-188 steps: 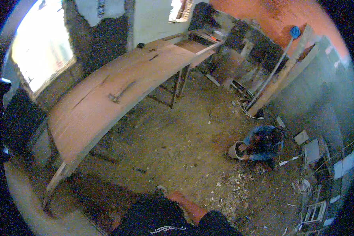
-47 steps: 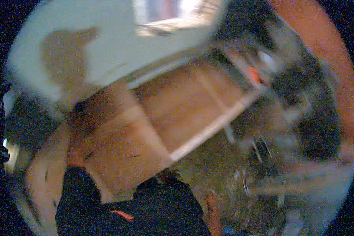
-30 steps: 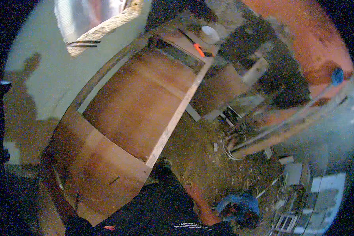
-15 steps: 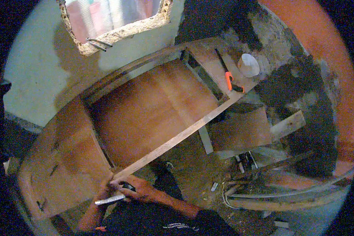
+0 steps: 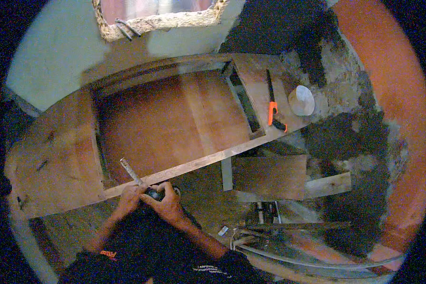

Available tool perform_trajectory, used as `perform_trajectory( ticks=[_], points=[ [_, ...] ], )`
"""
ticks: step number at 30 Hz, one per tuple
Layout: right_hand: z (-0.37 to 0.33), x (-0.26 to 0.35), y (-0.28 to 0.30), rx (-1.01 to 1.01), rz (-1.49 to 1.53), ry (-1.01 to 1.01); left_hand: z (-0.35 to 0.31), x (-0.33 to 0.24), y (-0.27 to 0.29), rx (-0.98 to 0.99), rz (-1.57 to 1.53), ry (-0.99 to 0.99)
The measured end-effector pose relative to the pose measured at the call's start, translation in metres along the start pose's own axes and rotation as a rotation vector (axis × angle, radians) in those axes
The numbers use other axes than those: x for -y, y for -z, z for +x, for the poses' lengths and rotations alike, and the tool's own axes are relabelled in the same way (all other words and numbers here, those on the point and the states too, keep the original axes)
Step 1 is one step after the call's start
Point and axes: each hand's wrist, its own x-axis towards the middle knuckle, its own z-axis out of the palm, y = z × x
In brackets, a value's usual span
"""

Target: The person measures and marks a wooden plank with a tape measure and pencil, then uses a hammer to drive nails into a wooden frame. The person also uses a hand saw to cut the plank along the marked line.

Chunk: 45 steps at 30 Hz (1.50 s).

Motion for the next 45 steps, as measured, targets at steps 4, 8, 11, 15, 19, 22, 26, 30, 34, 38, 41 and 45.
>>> perform_trajectory(
  ticks=[4, 8, 11, 15, 19, 22, 26, 30, 34, 38, 41, 45],
  points=[
    [0.018, 0.008, 0.013, 0.018, 0.014, 0.050, 0.023, -0.006, -0.014, 0.012, -0.309, -0.180],
    [0.043, 0.032, 0.035, 0.138, -0.167, -0.051, 0.040, -0.022, -0.014, -0.135, -0.301, -0.461],
    [0.058, 0.050, 0.054, 0.240, -0.356, -0.051, 0.052, -0.030, 0.001, -0.124, -0.335, -0.395],
    [0.072, 0.066, 0.068, 0.353, -0.732, -0.180, 0.079, -0.013, 0.038, -0.287, -0.501, -0.090],
    [0.070, 0.073, 0.094, 0.386, -0.713, -0.179, 0.098, 0.031, 0.071, -0.363, -0.828, 0.040],
    [0.063, 0.063, 0.120, 0.403, -0.745, -0.292, 0.093, 0.050, 0.060, -0.328, -0.914, 0.158],
    [0.074, 0.041, 0.151, 0.408, -0.823, -0.095, 0.101, 0.047, 0.028, -0.279, -0.996, 0.256],
    [0.098, 0.035, 0.163, 0.380, -0.863, 0.035, 0.113, 0.058, 0.015, -0.363, -0.996, 0.172],
    [0.093, 0.063, 0.182, 0.262, -0.977, 0.044, 0.114, 0.098, -0.002, -0.476, -1.014, 0.135],
    [0.090, 0.105, 0.236, 0.056, -1.223, 0.027, 0.098, 0.170, 0.006, -1.068, 0.091, -0.129],
    [0.100, 0.152, 0.276, -0.107, -1.560, 0.033, 0.082, 0.212, 0.053, -1.214, 0.388, -0.153],
    [0.113, 0.218, 0.258, -0.172, -2.008, 0.056, 0.066, 0.223, 0.091, -1.236, 0.264, 0.188]
  ],
)
